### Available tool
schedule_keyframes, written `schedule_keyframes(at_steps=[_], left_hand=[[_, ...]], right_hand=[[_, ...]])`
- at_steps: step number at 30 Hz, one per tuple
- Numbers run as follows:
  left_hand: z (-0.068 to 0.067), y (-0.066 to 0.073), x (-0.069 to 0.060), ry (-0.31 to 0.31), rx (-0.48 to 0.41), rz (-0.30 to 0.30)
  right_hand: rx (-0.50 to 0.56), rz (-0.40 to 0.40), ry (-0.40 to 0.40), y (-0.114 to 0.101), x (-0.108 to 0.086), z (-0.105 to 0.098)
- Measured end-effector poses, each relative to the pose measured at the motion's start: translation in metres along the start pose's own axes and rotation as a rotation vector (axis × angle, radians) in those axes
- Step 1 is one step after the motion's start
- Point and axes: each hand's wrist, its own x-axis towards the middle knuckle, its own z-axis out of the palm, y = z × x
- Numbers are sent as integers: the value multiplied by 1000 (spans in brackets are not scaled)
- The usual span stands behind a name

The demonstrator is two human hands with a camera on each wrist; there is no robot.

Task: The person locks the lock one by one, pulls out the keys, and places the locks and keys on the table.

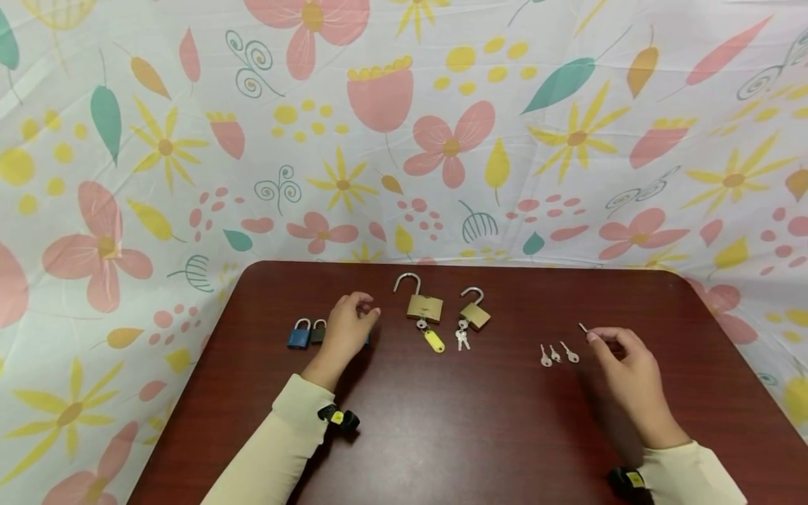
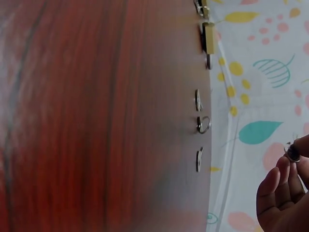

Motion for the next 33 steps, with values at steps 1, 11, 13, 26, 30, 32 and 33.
schedule_keyframes(at_steps=[1, 11, 13, 26, 30, 32, 33], left_hand=[[2, 1, 0, -6, -6, 3], [16, 13, -3, -55, -22, 35], [19, 15, -2, -62, -25, 33], [37, 17, 0, -105, 32, 31], [42, 19, -1, -125, 21, 25], [44, 20, -1, -134, 25, 20], [46, 20, -1, -138, 32, 21]], right_hand=[[-11, -8, -1, 1, 1, -1], [-169, 12, -130, 16, 5, -11], [-185, 17, -168, 19, 5, -11], [-218, 62, -336, 32, 8, -8], [-233, 97, -372, 34, 10, -8], [-242, 114, -387, 35, 10, -8], [-247, 121, -394, 37, 11, -8]])
